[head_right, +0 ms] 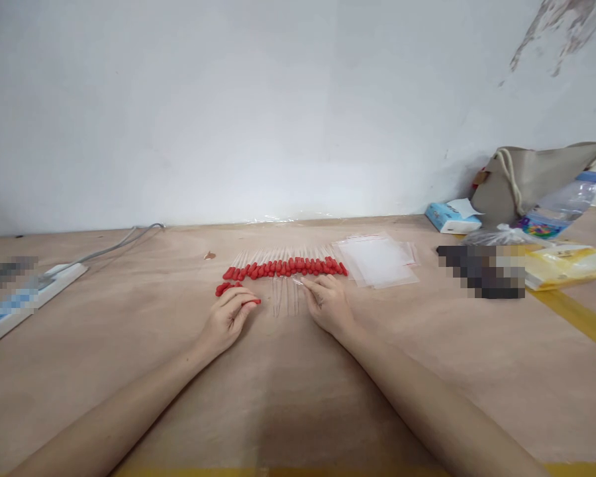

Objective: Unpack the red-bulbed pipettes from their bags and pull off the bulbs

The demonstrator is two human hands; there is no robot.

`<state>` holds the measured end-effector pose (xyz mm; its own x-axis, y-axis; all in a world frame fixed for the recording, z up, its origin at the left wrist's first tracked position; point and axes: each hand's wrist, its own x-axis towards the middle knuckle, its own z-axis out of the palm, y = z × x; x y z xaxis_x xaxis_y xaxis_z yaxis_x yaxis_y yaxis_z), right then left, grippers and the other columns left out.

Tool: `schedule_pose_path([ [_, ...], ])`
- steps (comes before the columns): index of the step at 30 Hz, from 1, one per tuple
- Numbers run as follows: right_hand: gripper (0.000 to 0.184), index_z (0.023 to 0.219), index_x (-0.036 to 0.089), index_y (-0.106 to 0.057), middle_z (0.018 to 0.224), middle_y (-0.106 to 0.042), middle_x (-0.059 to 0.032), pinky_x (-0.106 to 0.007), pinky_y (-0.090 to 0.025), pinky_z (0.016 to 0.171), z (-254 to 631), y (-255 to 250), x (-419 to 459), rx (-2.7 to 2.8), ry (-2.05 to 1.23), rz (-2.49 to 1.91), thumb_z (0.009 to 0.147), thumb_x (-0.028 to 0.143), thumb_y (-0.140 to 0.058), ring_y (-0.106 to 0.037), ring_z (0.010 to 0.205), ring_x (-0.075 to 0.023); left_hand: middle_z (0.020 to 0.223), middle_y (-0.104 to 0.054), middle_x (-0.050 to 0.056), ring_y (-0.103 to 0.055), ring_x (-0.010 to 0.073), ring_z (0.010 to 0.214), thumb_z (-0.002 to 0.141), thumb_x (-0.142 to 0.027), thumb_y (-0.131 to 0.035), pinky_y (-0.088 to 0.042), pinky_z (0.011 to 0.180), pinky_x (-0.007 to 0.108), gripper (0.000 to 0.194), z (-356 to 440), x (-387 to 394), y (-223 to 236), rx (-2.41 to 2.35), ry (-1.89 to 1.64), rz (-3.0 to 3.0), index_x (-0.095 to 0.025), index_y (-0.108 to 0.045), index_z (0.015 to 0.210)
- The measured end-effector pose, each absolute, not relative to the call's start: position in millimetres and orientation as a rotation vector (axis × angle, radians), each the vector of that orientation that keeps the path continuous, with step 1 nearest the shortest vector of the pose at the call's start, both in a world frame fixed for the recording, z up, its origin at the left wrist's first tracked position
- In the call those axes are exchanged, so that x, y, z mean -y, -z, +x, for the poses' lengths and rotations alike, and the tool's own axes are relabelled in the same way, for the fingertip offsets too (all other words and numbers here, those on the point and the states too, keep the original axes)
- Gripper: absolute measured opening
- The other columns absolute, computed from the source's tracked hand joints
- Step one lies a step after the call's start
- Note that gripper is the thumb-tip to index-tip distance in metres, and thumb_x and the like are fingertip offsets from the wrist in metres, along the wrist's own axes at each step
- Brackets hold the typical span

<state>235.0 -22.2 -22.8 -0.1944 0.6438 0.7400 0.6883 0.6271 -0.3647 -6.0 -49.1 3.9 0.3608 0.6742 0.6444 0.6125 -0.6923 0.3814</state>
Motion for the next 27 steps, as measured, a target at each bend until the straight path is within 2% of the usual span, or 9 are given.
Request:
schedule_pose_path([
  [3, 0.031, 0.105, 0.019, -0.062, 0.073, -0.054, -0.005, -0.027, -0.046, 0.065, 232.6, 29.1, 17.2, 1.866, -0.009, -1.082, 0.084, 0.017, -0.039, -0.052, 0.069, -0.0145, 0.093, -0.057, 0.005, -0.053, 0.0149, 0.089, 0.084, -0.023, -0.046, -0.043, 0.081, 0.029, 0.018, -13.7, 41.0, -10.8, -1.367, -1.487, 2.386, -0.019, -0.06, 0.094],
  [7, 0.031, 0.1, 0.016, -0.063, 0.079, -0.053, -0.0069, -0.029, -0.048, 0.069, 230.9, 33.7, 12.5, 1.881, 0.006, -1.103, 0.08, 0.011, -0.039, -0.053, 0.074, -0.0156, 0.095, -0.057, 0.007, -0.053, 0.0167, 0.092, 0.082, -0.028, -0.046, -0.043, 0.082, 0.029, 0.025, -42.1, 17.9, -15.0, -1.72, -1.612, 2.098, -0.018, -0.062, 0.098],
  [11, 0.027, 0.097, 0.016, -0.063, 0.08, -0.054, -0.0071, -0.028, -0.048, 0.068, 228.3, 28.6, 14.3, 1.935, -0.033, -1.076, 0.081, 0.012, -0.041, -0.054, 0.074, -0.0155, 0.085, -0.061, 0.005, -0.057, 0.0141, 0.072, 0.076, -0.035, -0.05, -0.044, 0.064, 0.024, 0.032, -71.5, -3.5, -8.3, -1.874, -1.546, 1.707, -0.017, -0.06, 0.1],
  [14, 0.022, 0.098, 0.016, -0.061, 0.083, -0.055, -0.0069, -0.028, -0.048, 0.067, 226.4, 22.7, 18.6, 1.953, -0.08, -1.042, 0.082, 0.02, -0.046, -0.055, 0.075, -0.0155, 0.075, -0.06, 0.003, -0.055, 0.0129, 0.064, 0.07, -0.04, -0.055, -0.041, 0.058, 0.023, 0.037, -82.1, -9.7, -0.8, -1.933, -1.475, 1.557, -0.016, -0.061, 0.097],
  [18, 0.022, 0.095, 0.017, -0.061, 0.085, -0.056, -0.0078, -0.032, -0.048, 0.069, 228.2, 22.1, 19.4, 1.869, -0.059, -1.11, 0.081, 0.028, -0.048, -0.055, 0.078, -0.0181, 0.07, -0.06, 0.003, -0.054, 0.0127, 0.061, 0.064, -0.045, -0.059, -0.039, 0.054, 0.022, 0.041, -84.6, -9.0, 6.6, -1.909, -1.404, 1.53, -0.014, -0.061, 0.092],
  [24, 0.02, 0.09, 0.015, -0.059, 0.081, -0.061, -0.0101, -0.034, -0.048, 0.065, 235.3, 32.0, 10.1, 1.712, -0.089, -1.325, 0.078, 0.024, -0.046, -0.058, 0.075, -0.0212, 0.064, -0.059, 0.0, -0.051, 0.0107, 0.055, 0.06, -0.043, -0.062, -0.039, 0.052, 0.021, 0.035, -81.6, -0.2, 8.8, -1.899, -1.346, 1.545, -0.016, -0.06, 0.081],
  [27, 0.02, 0.09, 0.015, -0.058, 0.079, -0.063, -0.0087, -0.032, -0.048, 0.064, 235.4, 32.0, 9.9, 1.762, -0.139, -1.305, 0.077, 0.022, -0.045, -0.059, 0.073, -0.0197, 0.067, -0.063, 0.001, -0.055, 0.0131, 0.059, 0.062, -0.042, -0.059, -0.04, 0.056, 0.023, 0.029, -80.4, 4.6, 6.5, -1.974, -1.217, 1.598, -0.018, -0.061, 0.079],
])
